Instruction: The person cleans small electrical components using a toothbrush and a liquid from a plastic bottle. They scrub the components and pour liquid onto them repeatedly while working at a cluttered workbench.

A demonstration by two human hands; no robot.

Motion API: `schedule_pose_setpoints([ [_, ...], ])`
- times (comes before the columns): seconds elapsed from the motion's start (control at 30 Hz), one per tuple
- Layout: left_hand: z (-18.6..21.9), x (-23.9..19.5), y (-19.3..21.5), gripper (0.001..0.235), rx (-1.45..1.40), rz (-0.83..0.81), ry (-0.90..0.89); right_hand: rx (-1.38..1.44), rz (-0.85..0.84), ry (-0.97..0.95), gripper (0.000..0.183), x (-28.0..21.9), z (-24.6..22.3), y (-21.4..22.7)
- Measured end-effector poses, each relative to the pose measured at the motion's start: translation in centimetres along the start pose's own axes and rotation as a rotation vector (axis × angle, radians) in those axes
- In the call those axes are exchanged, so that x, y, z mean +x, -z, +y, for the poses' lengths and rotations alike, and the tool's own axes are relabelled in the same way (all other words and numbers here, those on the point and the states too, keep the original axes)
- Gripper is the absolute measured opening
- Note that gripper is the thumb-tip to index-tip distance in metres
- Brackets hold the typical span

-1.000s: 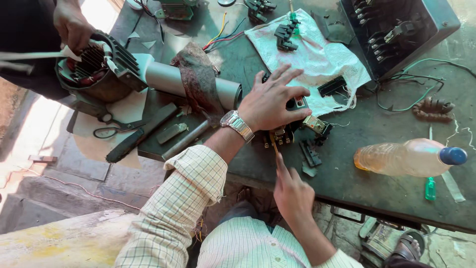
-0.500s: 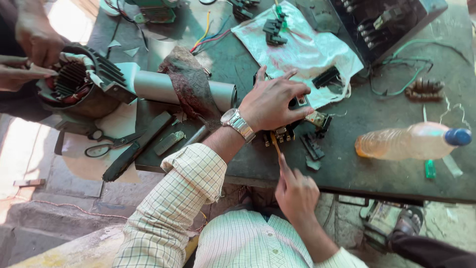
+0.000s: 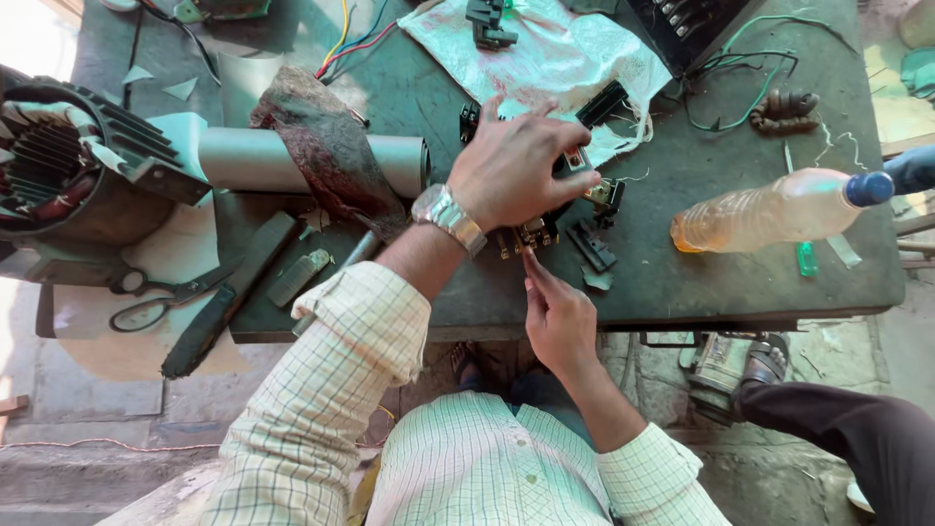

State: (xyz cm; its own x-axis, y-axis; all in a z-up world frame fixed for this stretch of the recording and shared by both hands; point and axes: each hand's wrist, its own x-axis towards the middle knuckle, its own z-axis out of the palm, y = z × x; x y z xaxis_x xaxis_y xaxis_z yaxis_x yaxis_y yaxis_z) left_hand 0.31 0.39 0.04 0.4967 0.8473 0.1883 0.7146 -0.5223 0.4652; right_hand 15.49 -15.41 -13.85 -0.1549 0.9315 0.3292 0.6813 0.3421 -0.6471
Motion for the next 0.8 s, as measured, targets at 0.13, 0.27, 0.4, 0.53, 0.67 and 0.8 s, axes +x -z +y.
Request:
schedule_pose_setpoints([
  [0.13,0.2,0.3,0.3,0.051,0.008,-0.024,0.027,0.866,-0.115,-0.483,0.043,-1.5,0.5,1.2],
  [0.27,0.5,0.5,0.5,0.051,-0.007,-0.043,0.067,1.038,-0.178,-0.762,0.047,-0.5,0.1,1.9],
  [0.4,0.4,0.2,-0.1,0.051,0.007,-0.019,0.050,1.046,-0.146,-0.781,0.045,0.5,0.8,0.7],
  [0.53,0.4,0.2,0.2,0.052,0.040,-0.009,0.073,0.787,-0.079,-0.554,0.041,-0.9,-0.1,0.8],
  [0.67,0.4,0.5,0.0,0.052,0.057,-0.015,0.062,0.102,0.164,0.033,0.032,-2.4,-1.3,1.9],
  [0.8,0.3,0.5,0.3,0.050,0.048,-0.032,0.096,-0.177,0.110,0.033,0.044,-0.6,-2.2,1.3],
])
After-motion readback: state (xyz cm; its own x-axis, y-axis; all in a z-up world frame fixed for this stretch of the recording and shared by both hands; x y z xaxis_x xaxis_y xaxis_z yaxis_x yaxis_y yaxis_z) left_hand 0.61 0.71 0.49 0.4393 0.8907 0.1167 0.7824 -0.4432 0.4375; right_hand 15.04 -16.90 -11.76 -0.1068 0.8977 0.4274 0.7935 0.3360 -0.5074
